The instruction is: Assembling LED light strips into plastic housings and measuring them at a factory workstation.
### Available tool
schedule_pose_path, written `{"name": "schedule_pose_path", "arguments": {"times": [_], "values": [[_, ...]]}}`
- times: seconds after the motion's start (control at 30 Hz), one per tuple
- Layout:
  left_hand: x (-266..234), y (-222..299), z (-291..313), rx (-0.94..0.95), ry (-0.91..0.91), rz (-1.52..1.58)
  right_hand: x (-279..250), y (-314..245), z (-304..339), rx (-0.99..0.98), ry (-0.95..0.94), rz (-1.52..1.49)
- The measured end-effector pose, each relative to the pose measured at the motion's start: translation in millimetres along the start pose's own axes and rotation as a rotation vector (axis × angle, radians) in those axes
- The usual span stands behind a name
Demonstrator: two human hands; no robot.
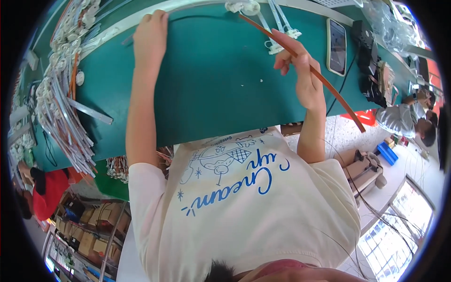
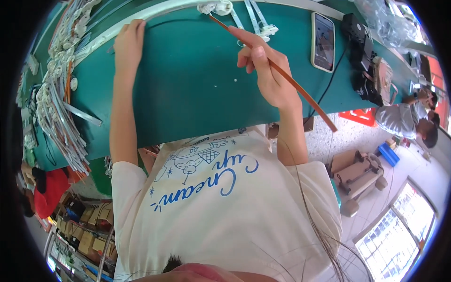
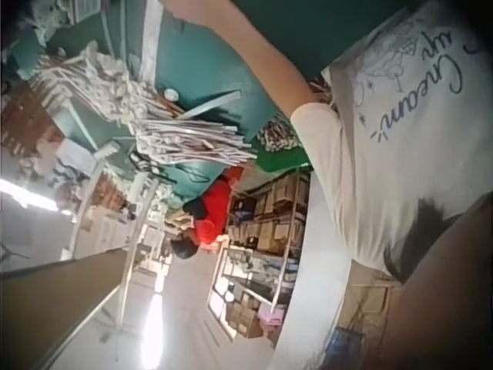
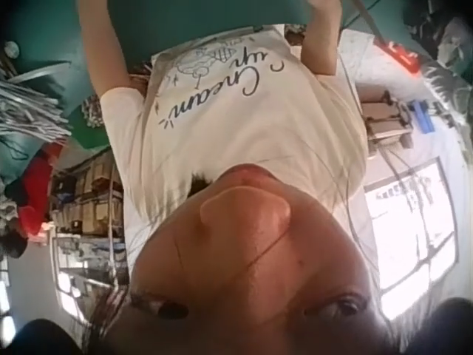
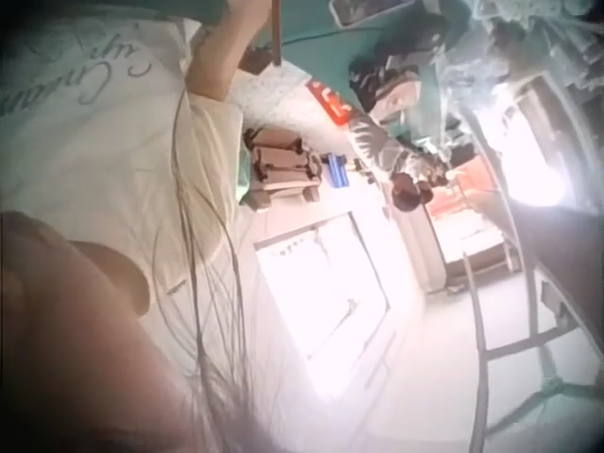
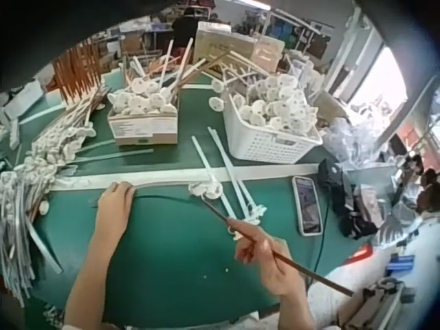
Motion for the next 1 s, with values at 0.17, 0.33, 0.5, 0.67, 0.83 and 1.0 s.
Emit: {"name": "schedule_pose_path", "arguments": {"times": [0.17, 0.33, 0.5, 0.67, 0.83, 1.0], "values": [[-13.0, 45.3, 1.0, 0.016, 0.227, 0.18, -11.8, -8.5, -6.1, -0.097, 0.026, 0.002], [-14.9, 113.2, 26.9, 0.345, -0.146, 0.76, -8.4, -10.2, -12.9, -0.112, -0.029, 0.012], [1.7, 117.5, 41.4, 0.344, -0.208, 0.83, 30.3, 0.2, -15.2, 0.13, -0.051, -0.034], [-3.0, 111.2, 31.6, 0.281, 0.051, 0.604, 22.2, 11.0, -14.0, 0.15, -0.12, -0.132], [-8.5, 98.3, 35.9, 0.278, -0.013, 0.563, 3.6, 11.5, -8.2, 0.132, -0.128, -0.239], [-11.2, 104.6, 30.6, 0.209, 0.035, 0.552, 21.7, -8.2, 1.1, 0.052, -0.293, -0.008]]}}
Point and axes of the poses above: each hand's wrist, its own z-axis away from the middle knuckle, its own x-axis out of the palm, y = z × x, the point moved 2 cm from there along -z, towards the middle knuckle, and after that the axes turned 8 degrees about x, right-handed, at the moved point
